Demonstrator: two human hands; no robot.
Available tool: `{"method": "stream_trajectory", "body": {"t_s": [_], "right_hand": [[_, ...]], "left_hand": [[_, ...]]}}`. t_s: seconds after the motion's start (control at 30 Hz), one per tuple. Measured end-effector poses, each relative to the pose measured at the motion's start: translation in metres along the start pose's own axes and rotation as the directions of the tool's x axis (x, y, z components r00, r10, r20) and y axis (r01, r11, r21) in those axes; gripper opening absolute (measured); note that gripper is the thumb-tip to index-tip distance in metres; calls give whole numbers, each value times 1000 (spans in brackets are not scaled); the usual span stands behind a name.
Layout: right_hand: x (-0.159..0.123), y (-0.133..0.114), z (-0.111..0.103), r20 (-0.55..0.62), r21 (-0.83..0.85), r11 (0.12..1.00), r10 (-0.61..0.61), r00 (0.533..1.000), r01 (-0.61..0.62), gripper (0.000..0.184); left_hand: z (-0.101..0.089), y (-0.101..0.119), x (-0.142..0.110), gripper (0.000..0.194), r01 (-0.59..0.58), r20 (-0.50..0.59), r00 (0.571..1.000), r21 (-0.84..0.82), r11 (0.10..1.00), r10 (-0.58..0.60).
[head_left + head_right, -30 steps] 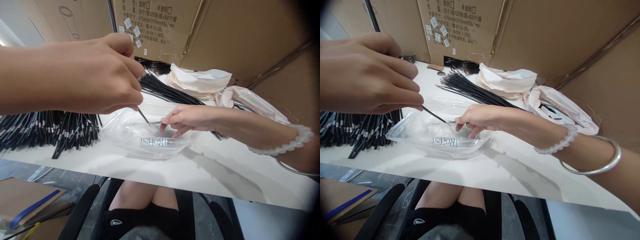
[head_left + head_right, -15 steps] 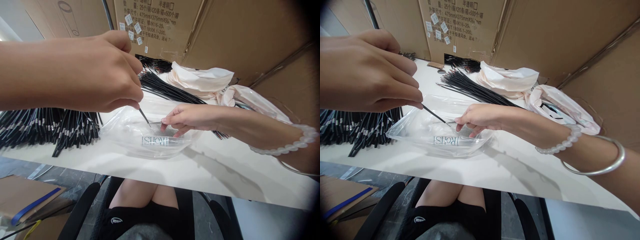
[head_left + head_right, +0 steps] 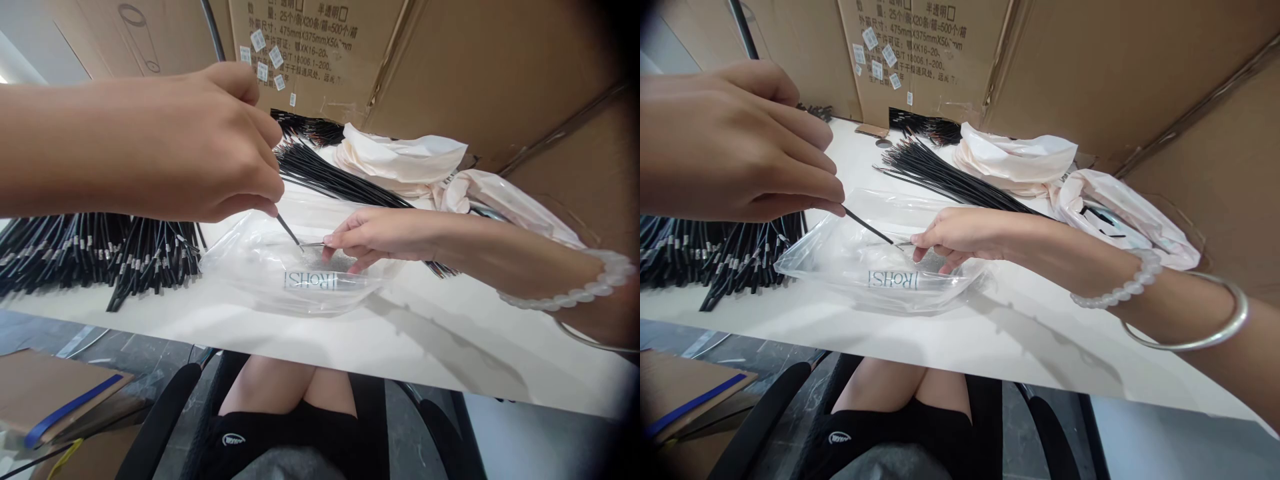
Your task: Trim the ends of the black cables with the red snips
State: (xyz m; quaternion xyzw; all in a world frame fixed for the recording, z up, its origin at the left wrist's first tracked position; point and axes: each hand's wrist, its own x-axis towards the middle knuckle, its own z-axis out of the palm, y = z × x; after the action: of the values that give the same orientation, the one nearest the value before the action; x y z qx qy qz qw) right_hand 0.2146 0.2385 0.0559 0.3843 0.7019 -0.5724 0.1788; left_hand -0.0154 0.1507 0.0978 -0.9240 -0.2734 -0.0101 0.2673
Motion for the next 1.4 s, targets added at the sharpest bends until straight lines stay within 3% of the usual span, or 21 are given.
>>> {"method": "stream_trajectory", "body": {"t_s": [0.3, 0.47, 0.8, 1.13, 1.4], "right_hand": [[-1, -1, 1, 30, 28, 999, -19, 999, 18, 37], [-2, 0, 0, 45, 17, 1000, -27, 999, 27, 25], [-2, -1, 0, 60, 4, 1000, -23, 998, 22, 24], [-4, 0, -3, 93, -57, 998, -28, 995, 33, 16], [-4, 1, -2, 85, -51, 996, -74, 994, 78, 19]], "left_hand": [[3, 0, -3, 55, 38, -5, 999, -8, 999, -38], [2, 1, -2, 61, 46, -5, 999, -10, 999, -46], [2, -3, -3, 54, 38, -11, 999, -171, 984, -41], [-3, 1, -2, 38, -97, -79, 992, -5, 995, 96], [-6, 6, 3, 48, -104, -87, 991, -5, 995, 104]]}}
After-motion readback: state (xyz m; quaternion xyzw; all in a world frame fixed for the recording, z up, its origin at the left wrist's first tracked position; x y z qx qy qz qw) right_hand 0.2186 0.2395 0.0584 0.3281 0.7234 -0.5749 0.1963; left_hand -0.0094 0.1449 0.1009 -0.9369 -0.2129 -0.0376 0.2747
